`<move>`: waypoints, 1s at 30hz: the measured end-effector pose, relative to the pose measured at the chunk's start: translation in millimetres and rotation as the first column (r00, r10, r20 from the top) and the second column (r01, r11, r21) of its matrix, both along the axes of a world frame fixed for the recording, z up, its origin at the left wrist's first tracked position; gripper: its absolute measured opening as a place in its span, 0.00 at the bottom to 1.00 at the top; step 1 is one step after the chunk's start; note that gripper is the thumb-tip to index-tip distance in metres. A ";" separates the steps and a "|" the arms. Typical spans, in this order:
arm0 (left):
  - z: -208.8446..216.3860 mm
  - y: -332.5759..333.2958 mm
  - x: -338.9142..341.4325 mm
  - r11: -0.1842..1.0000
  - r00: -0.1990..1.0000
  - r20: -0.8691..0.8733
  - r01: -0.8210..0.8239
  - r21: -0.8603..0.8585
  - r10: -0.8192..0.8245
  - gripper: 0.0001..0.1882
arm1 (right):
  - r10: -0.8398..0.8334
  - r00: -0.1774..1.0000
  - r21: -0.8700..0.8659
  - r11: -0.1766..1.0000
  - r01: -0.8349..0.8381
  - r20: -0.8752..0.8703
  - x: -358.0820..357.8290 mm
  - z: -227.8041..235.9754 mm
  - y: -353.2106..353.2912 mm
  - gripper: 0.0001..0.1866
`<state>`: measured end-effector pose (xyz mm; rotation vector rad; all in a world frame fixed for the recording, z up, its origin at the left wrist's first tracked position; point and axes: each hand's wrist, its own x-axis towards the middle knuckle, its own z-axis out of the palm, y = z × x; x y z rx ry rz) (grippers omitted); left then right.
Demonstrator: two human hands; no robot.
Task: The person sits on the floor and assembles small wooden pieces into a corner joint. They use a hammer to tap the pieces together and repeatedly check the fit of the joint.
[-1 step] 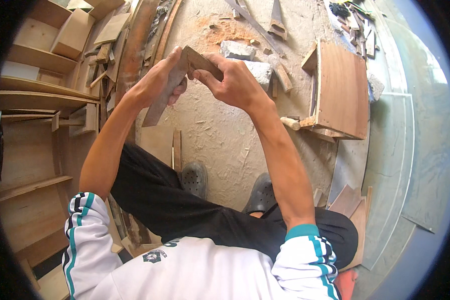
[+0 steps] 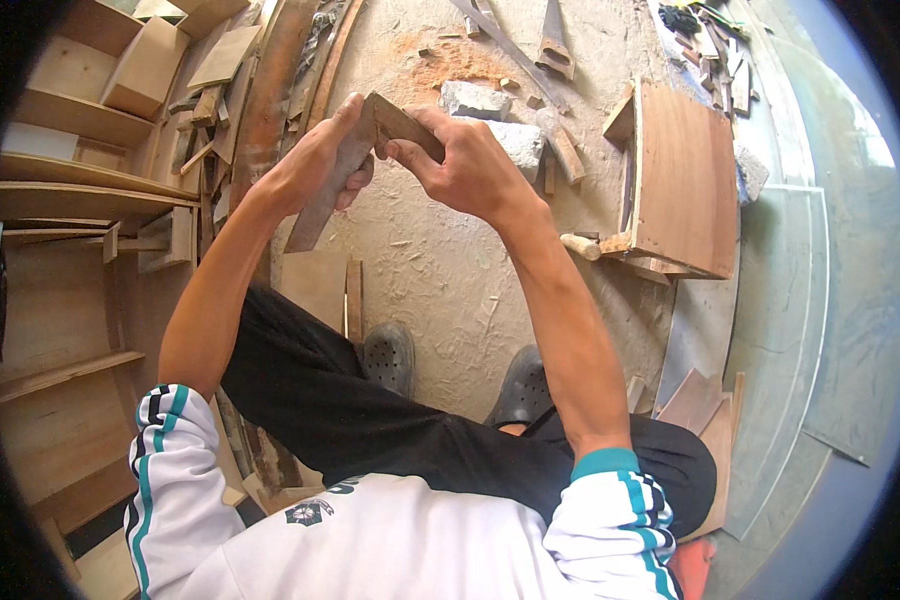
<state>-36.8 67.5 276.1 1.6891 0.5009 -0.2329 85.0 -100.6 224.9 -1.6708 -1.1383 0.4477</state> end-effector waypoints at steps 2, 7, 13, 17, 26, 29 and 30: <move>-2.2 1.6 0.7 1.000 1.000 -0.007 0.008 0.030 -0.007 0.40 | -0.016 1.000 0.003 1.000 0.016 0.024 -1.6 -3.7 1.1 0.25; -11.2 7.2 3.9 0.993 0.999 -0.041 0.031 0.112 -0.026 0.40 | -0.016 1.000 -0.005 1.000 0.016 -0.010 -2.1 -9.0 3.3 0.26; -8.5 9.2 21.2 0.992 0.995 0.096 -0.049 0.114 0.038 0.36 | -0.100 0.995 -0.049 0.994 0.100 0.009 15.1 -1.6 10.2 0.24; -4.9 16.9 22.0 0.997 0.964 0.263 -0.047 0.062 0.029 0.28 | -0.064 0.990 -0.196 0.980 0.038 -0.125 20.3 25.4 11.5 0.27; 4.8 29.6 16.9 0.998 0.931 0.362 -0.051 0.035 0.035 0.22 | 0.104 0.928 -0.193 0.964 -0.182 -0.359 39.0 9.1 -5.9 0.39; 8.5 28.5 15.3 0.990 0.942 0.307 -0.138 -0.024 0.139 0.22 | 0.115 0.916 -0.216 0.953 -0.210 -0.383 43.2 15.6 -14.4 0.40; 9.3 27.2 14.2 0.989 0.949 0.279 -0.144 -0.017 0.143 0.23 | 0.111 0.924 -0.216 0.955 -0.201 -0.365 41.7 18.4 -16.1 0.39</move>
